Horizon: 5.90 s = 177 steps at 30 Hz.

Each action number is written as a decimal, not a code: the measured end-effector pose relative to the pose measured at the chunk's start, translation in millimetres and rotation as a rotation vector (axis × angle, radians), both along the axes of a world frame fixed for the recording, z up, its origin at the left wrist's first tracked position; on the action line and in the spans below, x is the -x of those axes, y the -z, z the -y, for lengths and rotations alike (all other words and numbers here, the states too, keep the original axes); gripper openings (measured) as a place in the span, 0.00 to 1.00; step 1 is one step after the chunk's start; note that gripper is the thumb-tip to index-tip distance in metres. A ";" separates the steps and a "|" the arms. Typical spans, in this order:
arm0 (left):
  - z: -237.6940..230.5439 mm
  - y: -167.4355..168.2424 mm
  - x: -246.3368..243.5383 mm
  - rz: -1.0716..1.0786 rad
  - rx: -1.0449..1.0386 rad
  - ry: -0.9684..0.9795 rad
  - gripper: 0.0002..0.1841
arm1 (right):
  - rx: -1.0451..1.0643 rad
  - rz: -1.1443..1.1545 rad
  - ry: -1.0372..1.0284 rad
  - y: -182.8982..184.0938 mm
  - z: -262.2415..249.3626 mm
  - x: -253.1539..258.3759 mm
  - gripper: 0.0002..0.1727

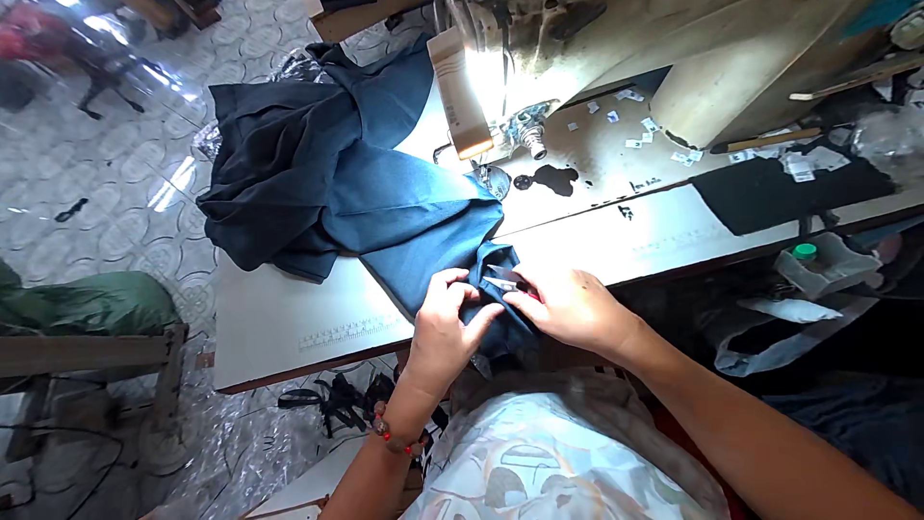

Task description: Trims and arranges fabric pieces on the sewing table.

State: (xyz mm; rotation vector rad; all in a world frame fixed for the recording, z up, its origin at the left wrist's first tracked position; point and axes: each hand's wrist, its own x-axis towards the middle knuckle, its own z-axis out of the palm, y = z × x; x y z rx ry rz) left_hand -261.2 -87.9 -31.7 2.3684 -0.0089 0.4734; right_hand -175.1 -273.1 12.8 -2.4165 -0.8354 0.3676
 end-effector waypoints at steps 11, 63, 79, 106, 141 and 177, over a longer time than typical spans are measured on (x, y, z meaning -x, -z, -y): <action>18.0 3.2 -4.6 0.056 0.025 -0.033 0.23 | -0.200 -0.104 0.167 15.3 0.7 0.2 0.14; 4.2 3.1 6.7 0.066 -0.042 -0.060 0.04 | 0.119 0.199 -0.148 4.2 -11.5 12.2 0.12; -50.4 -43.5 43.5 0.023 0.048 0.167 0.27 | 0.023 0.256 0.359 10.6 90.1 -97.8 0.20; -80.1 -70.2 36.5 -0.839 -0.473 -0.240 0.49 | -0.273 -0.038 -0.562 8.1 -27.7 22.7 0.34; -29.9 -133.7 111.9 0.036 -0.156 0.332 0.12 | -0.665 -0.394 -0.413 -61.9 -52.8 36.9 0.35; -1.2 42.2 76.4 -0.850 0.231 0.268 0.22 | -0.341 -0.151 -0.109 -9.6 -12.6 -26.1 0.08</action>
